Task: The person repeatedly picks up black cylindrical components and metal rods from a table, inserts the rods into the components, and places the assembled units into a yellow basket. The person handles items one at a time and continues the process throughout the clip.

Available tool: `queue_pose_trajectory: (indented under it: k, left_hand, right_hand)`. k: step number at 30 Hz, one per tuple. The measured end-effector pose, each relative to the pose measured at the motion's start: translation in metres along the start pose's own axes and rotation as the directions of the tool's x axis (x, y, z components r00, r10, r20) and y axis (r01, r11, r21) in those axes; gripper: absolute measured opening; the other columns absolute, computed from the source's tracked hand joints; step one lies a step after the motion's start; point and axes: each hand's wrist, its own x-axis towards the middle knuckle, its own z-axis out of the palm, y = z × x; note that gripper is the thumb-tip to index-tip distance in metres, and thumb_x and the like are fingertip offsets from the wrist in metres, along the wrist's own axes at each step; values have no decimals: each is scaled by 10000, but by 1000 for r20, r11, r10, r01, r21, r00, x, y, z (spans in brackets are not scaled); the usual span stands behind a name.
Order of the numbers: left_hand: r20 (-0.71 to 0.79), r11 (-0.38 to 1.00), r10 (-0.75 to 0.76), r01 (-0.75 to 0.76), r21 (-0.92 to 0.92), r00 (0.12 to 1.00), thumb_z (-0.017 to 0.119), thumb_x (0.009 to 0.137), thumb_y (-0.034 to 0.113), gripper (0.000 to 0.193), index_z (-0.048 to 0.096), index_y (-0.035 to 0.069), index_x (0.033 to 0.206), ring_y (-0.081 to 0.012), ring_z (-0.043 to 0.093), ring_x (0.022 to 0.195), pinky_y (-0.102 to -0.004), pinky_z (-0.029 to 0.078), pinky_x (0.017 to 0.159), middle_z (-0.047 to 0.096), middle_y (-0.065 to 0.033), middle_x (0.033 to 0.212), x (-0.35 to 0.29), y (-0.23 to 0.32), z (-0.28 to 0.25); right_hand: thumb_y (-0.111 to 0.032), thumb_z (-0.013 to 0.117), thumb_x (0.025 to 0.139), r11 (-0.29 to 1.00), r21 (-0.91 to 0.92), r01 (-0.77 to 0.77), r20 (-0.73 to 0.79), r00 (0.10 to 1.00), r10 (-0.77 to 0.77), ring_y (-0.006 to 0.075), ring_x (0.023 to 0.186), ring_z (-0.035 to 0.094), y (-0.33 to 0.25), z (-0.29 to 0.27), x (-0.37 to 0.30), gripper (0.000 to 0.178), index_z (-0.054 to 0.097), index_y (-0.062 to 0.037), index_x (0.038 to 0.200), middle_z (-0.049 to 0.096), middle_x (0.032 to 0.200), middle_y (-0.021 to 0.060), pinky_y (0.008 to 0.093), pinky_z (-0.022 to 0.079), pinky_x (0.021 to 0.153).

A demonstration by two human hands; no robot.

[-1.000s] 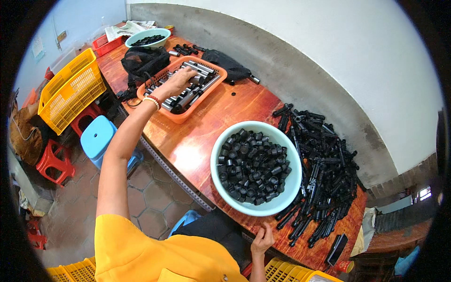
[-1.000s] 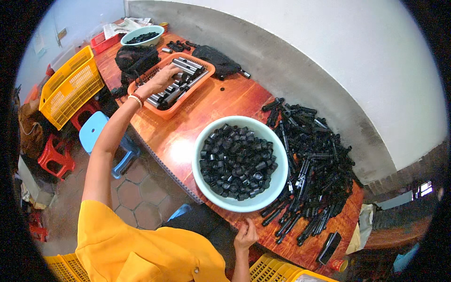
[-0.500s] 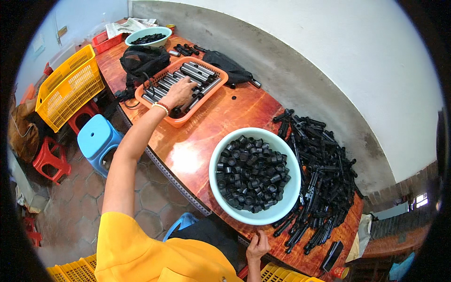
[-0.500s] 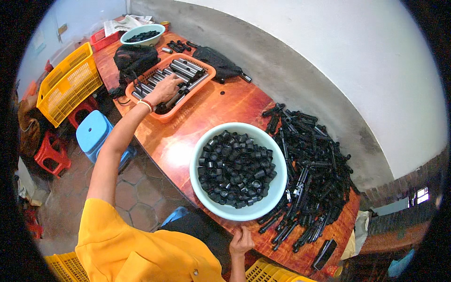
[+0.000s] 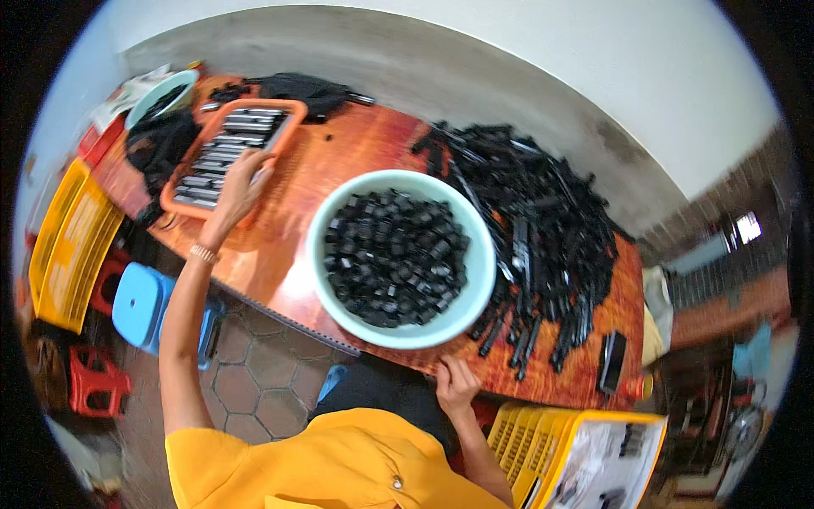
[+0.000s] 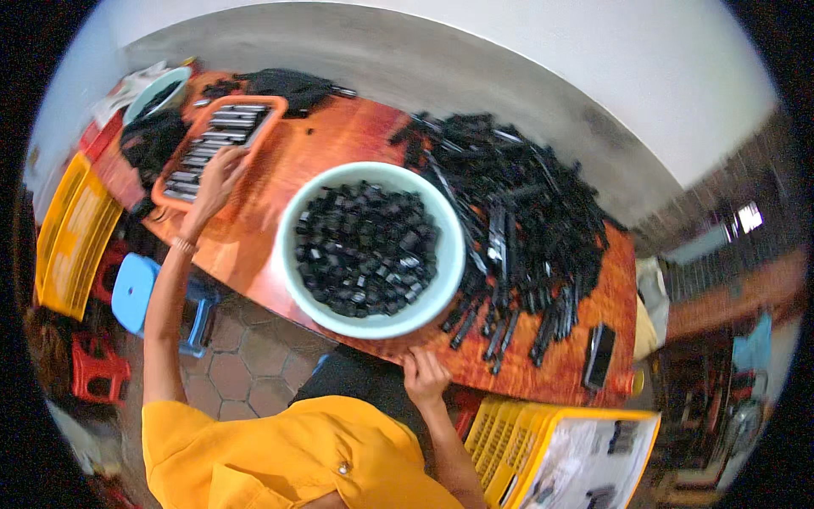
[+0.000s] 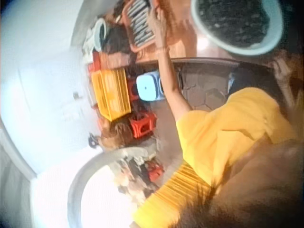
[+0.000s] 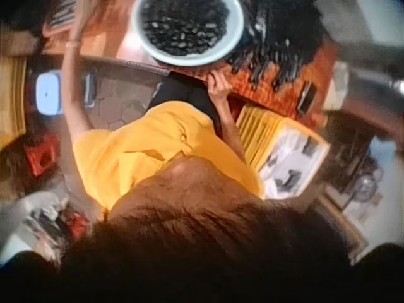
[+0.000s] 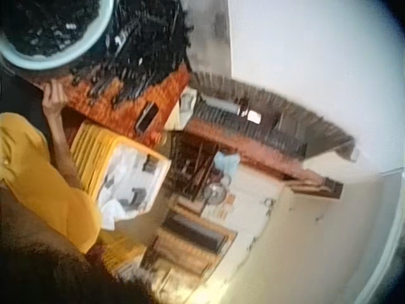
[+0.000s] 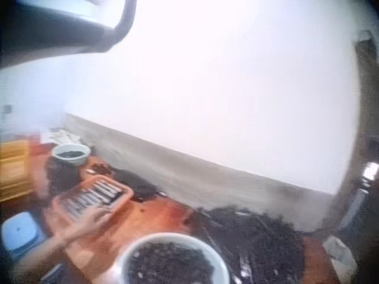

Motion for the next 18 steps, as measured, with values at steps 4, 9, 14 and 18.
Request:
queue_pose_trajectory:
  k: [4,9,14,18]
  left_hand:
    - [15,957,-45,48,-287,999,533,908,51,189,592,-40,1062,-158,601,850,-252,489,749,571,-82,996,-34,103,2]
    - [44,795,-244,226,-564,969,521,926,73,187,617,-20,1058,-111,617,732,-220,486,641,606,-62,945,-99,164,33]
    - [83,703,-268,254,-665,960,525,895,17,176,612,-19,1044,-124,619,731,-224,497,647,592,-73,935,-132,216,72]
    - [105,765,-184,210,-609,977,544,880,1,145,623,-28,998,-126,608,723,-229,499,643,583,-74,888,-137,233,89]
  right_hand:
    - [-135,645,796,1000,11,-24,-42,999,24,259,588,616,0,1,1,85,649,-50,802,634,757,75,333,486,525]
    - [-95,627,806,994,86,-74,23,997,72,262,618,626,-7,-8,7,65,654,-37,809,639,771,83,335,500,535]
    - [-93,610,841,947,180,-267,-44,959,279,267,644,642,5,-34,5,99,652,-3,842,654,801,127,343,491,534]
    - [-44,598,844,941,27,-337,-181,924,336,173,582,560,23,-54,18,184,615,7,1020,577,748,95,292,450,519]
